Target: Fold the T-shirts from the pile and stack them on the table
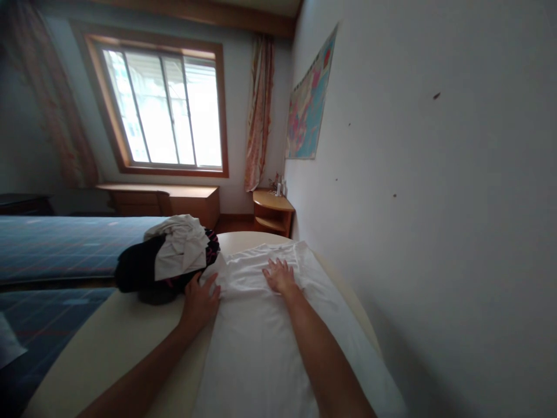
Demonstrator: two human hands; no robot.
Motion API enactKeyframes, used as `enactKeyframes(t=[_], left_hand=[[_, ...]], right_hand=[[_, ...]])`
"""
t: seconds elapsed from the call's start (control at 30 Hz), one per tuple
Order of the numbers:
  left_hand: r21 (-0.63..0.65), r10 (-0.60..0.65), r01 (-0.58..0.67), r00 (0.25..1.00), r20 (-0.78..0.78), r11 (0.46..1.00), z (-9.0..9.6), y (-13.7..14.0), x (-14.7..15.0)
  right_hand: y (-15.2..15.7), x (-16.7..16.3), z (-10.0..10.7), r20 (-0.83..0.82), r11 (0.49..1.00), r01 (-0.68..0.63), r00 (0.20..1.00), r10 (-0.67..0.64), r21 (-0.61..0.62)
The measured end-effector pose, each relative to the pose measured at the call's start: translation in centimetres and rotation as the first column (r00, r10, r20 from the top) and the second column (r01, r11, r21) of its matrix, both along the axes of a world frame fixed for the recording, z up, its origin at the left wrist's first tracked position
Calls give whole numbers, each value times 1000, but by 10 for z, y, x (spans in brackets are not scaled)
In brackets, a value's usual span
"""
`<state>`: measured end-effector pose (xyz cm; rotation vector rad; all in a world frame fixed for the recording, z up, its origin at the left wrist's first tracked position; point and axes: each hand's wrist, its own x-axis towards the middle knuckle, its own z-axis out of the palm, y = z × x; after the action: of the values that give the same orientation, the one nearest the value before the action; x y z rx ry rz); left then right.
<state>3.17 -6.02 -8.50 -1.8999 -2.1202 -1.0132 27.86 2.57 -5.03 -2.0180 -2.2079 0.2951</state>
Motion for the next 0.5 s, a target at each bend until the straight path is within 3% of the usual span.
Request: enactKeyframes(t=[0.13, 0.23, 0.5], left_hand=[[-137, 54, -55, 998, -11, 989, 3, -1, -6], [-160, 51, -51, 999, -4, 986, 5, 0, -7], [92, -116, 102, 980, 163, 991, 5, 10, -4]], right_hand=[[25, -10, -6, -6, 999, 30, 1000, -30, -44], [39, -14, -13, 0, 995, 82, 997, -82, -50], [49, -10, -17, -10, 994, 107, 994, -107, -17]])
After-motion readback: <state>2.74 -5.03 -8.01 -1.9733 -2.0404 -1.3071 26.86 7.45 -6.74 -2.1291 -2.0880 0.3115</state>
